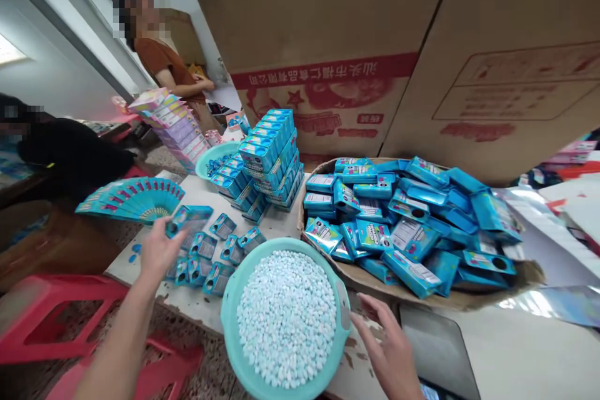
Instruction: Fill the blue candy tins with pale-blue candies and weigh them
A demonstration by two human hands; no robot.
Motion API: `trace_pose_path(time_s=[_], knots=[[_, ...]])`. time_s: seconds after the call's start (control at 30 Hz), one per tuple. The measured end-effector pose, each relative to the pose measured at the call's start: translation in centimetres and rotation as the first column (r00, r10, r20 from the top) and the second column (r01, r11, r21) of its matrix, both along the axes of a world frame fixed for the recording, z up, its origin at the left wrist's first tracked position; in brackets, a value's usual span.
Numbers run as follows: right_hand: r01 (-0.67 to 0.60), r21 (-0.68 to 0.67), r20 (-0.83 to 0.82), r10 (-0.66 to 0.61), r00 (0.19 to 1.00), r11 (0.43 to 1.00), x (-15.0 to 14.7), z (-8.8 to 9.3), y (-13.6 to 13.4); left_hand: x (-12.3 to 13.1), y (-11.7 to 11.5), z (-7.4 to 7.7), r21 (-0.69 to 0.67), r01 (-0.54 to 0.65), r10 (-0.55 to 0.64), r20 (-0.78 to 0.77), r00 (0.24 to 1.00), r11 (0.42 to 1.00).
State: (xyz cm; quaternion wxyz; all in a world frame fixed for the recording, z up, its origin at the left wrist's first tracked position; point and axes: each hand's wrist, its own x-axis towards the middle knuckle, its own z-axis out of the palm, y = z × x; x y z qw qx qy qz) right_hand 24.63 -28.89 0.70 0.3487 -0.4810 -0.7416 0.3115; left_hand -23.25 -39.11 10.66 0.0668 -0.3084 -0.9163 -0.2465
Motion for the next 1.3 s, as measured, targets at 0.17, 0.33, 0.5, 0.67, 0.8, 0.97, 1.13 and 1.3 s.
trace_pose_path(time_s=[0.17, 0.33, 0.5, 0.67, 0.8, 0.97, 1.13, 1.3], knots=[[0.106, 0.297, 0.131, -0.151, 0.98, 0.949, 1.8, 1.8, 3.6, -9.6, 6.1, -5.4, -0.13, -0.112, 0.119, 0.049, 0.992, 0.985], [0.143, 0.532, 0.222, -0.301, 0.927, 0.835, 3.6, 2.1, 9.1, -11.1, 9.8, -10.9, -0.468, -0.053, 0.135, 0.144, 0.98, 0.882], [0.14, 0.623, 0.227, -0.349, 0.909, 0.77, 3.3, 3.6, 14.9, -10.5, 9.8, -11.2, -0.448, -0.035, 0.096, 0.113, 0.989, 0.893], [0.049, 0.671, 0.227, -0.268, 0.936, 0.74, -1.5, 7.9, 23.6, -1.1, 6.9, -10.0, 0.007, 0.201, -0.201, 0.027, 0.979, 0.98], [-0.281, 0.551, 0.453, 0.0, 0.891, 0.786, -6.3, 9.4, 30.7, 12.5, 2.7, -13.7, 0.224, 0.422, -0.472, 0.273, 0.838, 0.879], [-0.399, 0.421, 0.532, 0.135, 0.836, 0.815, -8.8, 8.1, 34.7, 21.9, 1.5, -17.9, 0.026, 0.303, -0.296, 0.297, 0.908, 0.953], [-0.38, 0.379, 0.546, 0.128, 0.828, 0.844, -8.9, 7.8, 34.6, 24.5, 4.0, -16.8, -0.22, 0.267, -0.194, 0.303, 0.933, 0.938], [-0.33, 0.432, 0.513, 0.072, 0.856, 0.84, -7.4, 10.2, 32.1, 26.6, 5.6, -16.0, -0.151, 0.317, -0.254, 0.331, 0.909, 0.936]])
